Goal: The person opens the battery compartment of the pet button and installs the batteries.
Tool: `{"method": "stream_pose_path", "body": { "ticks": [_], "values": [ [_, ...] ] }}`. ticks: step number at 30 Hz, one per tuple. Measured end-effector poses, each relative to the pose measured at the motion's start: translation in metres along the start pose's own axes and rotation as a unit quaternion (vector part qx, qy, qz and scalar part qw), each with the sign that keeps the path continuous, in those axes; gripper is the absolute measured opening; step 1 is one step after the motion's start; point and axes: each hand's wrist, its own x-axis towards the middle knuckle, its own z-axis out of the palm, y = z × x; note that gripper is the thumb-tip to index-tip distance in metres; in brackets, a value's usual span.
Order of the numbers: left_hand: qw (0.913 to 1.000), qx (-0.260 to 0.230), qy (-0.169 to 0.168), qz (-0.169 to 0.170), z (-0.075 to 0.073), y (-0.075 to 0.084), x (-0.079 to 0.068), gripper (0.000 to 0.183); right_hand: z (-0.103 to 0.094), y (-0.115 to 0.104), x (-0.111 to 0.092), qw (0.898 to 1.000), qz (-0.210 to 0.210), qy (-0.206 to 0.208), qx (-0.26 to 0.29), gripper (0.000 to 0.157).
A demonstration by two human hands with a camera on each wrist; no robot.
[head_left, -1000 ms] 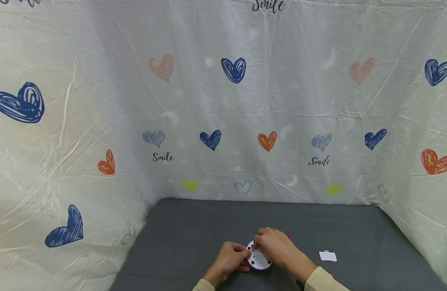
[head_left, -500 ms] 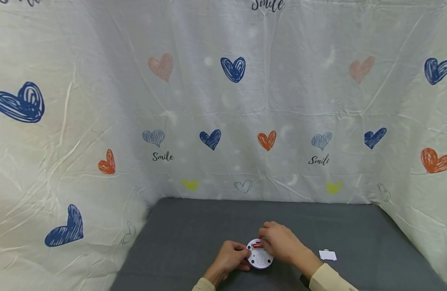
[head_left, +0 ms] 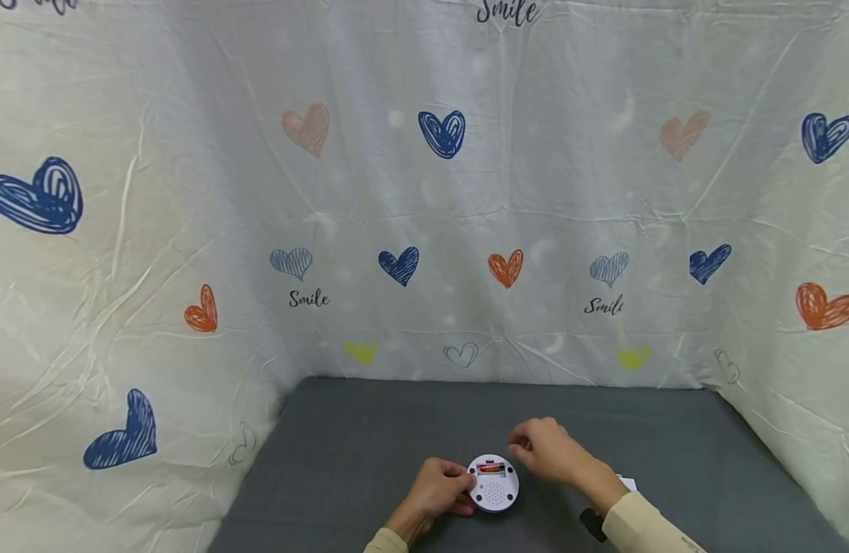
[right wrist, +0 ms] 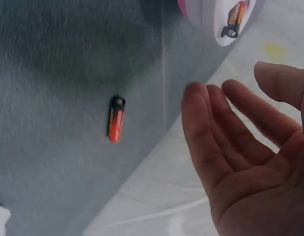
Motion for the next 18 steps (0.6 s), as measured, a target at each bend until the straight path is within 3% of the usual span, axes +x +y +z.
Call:
{"method": "stream_pose_path", "body": {
  "ticks": [5, 11, 18],
  "values": [
    [0.9999, 0.008, 0.004, -0.007, 0.000, 0.000, 0.001, 0.019, 0.006, 0.003, -0.001, 0.995, 0.048, -0.039, 0.079, 0.013],
    [0.9999, 0.009, 0.009, -0.003, 0.002, 0.000, -0.001, 0.019, 0.015, 0.004, -0.004, 0.975, 0.104, -0.068, 0.186, 0.018],
    [1.0000, 0.006, 0.008, 0.001, 0.001, 0.000, -0.001, 0.019, 0.018, 0.002, -0.004, 0.966, 0.125, -0.061, 0.218, 0.017]
  ]
}}
